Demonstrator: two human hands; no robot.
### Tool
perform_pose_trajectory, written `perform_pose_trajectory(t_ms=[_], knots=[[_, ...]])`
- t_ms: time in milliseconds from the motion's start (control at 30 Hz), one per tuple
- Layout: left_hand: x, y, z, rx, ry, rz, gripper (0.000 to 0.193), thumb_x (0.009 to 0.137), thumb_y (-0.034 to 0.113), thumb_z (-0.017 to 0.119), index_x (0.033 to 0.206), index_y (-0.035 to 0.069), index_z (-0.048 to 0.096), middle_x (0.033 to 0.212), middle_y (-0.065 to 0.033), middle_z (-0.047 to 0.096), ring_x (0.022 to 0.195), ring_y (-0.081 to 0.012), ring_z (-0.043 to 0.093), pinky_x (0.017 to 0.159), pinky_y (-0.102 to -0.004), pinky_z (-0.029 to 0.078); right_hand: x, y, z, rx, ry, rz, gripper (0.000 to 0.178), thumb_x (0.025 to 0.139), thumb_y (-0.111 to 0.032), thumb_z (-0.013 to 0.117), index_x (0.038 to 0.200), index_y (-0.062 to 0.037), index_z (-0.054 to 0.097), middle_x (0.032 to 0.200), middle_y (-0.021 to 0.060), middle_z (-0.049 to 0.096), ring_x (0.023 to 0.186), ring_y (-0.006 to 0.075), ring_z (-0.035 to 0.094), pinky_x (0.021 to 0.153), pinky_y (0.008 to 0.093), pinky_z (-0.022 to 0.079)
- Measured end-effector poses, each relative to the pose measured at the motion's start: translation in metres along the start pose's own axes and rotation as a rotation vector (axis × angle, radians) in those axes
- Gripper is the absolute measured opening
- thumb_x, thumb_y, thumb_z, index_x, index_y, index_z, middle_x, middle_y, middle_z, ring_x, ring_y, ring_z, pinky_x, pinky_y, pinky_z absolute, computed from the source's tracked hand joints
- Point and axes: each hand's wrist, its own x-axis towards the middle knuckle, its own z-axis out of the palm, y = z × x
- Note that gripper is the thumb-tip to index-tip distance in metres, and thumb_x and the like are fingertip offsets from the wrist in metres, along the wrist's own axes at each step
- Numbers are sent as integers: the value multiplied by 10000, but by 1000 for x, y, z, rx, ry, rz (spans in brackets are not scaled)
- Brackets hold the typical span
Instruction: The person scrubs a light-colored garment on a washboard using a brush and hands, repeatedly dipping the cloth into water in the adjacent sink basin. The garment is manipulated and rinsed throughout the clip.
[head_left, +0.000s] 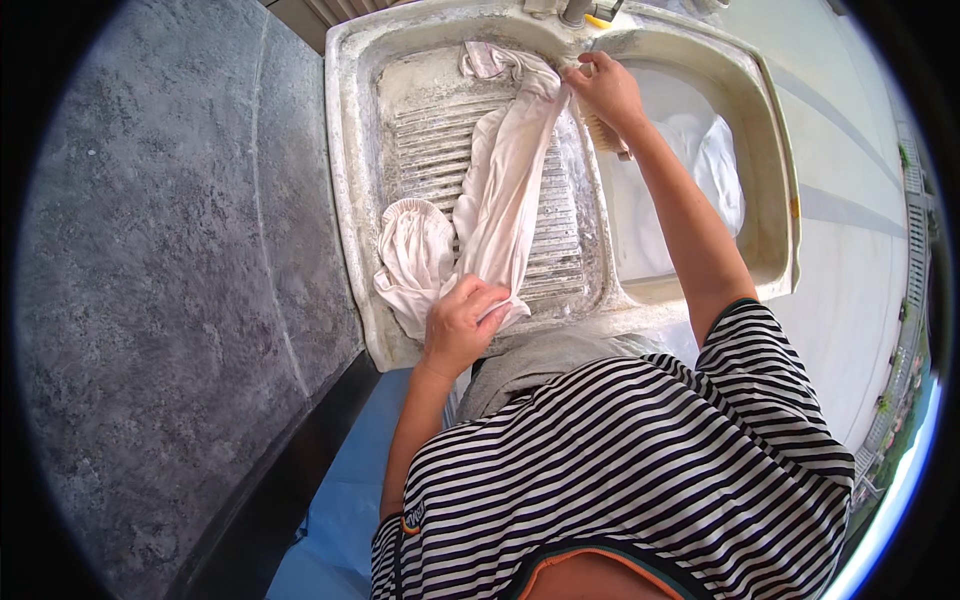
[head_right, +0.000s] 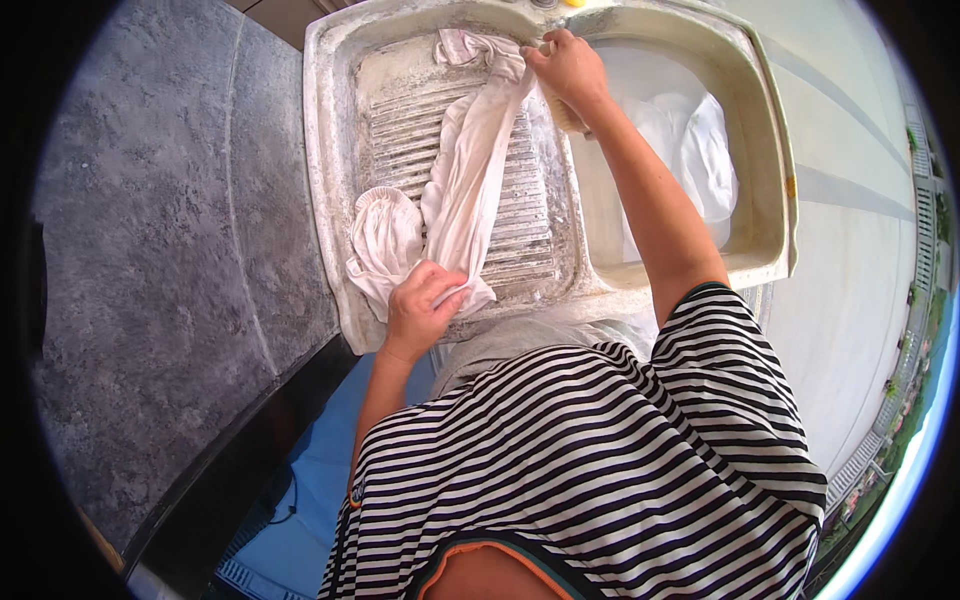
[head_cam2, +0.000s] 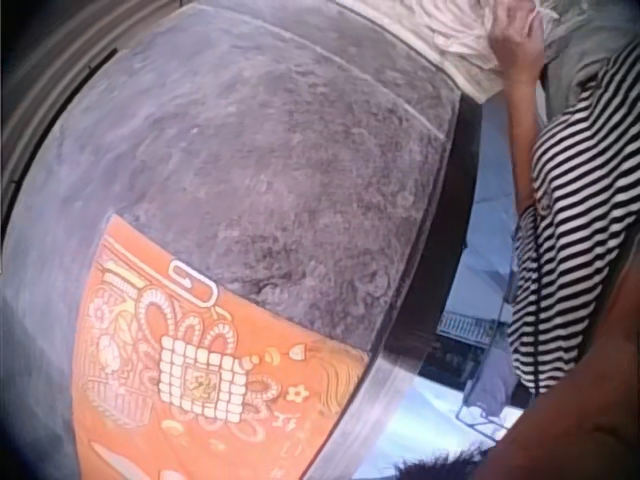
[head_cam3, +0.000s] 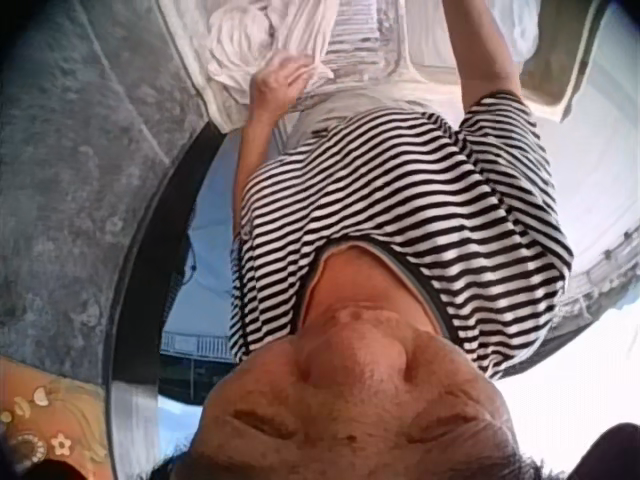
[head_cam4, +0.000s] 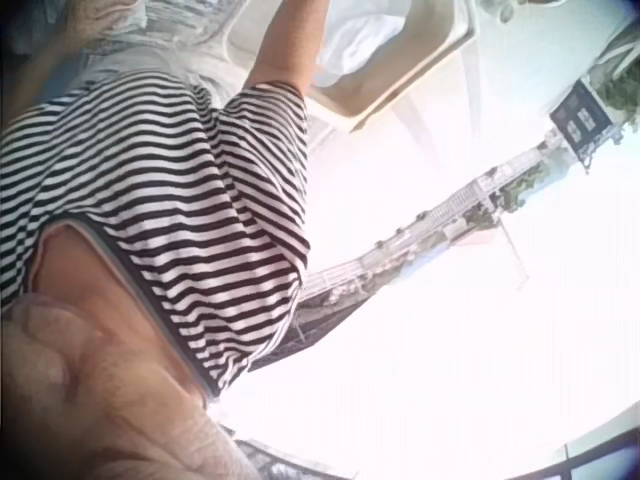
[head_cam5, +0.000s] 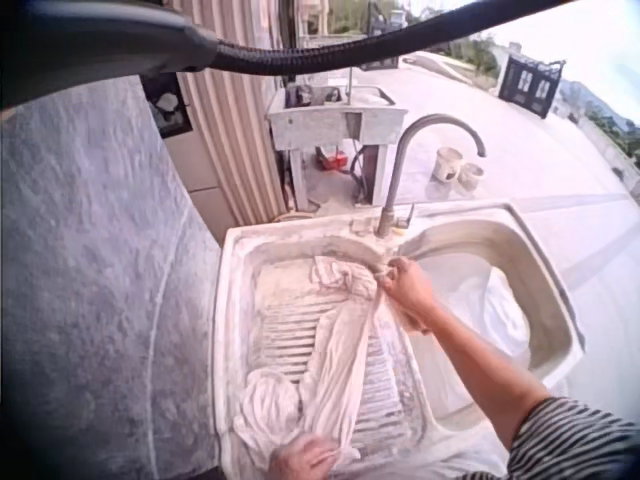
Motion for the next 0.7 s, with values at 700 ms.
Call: perform_pose_trajectory(t_ms=[700], knots=[[-9,-19,36,162,-178,55,132,805,226,769,927,173,763,822,-24,633,744,-265,658,661,-395,525,-156,-56,73,-130,-227,-897,623,899,-590,634,1250,-82,553,957,134,567,865,293,629,778,407,548]])
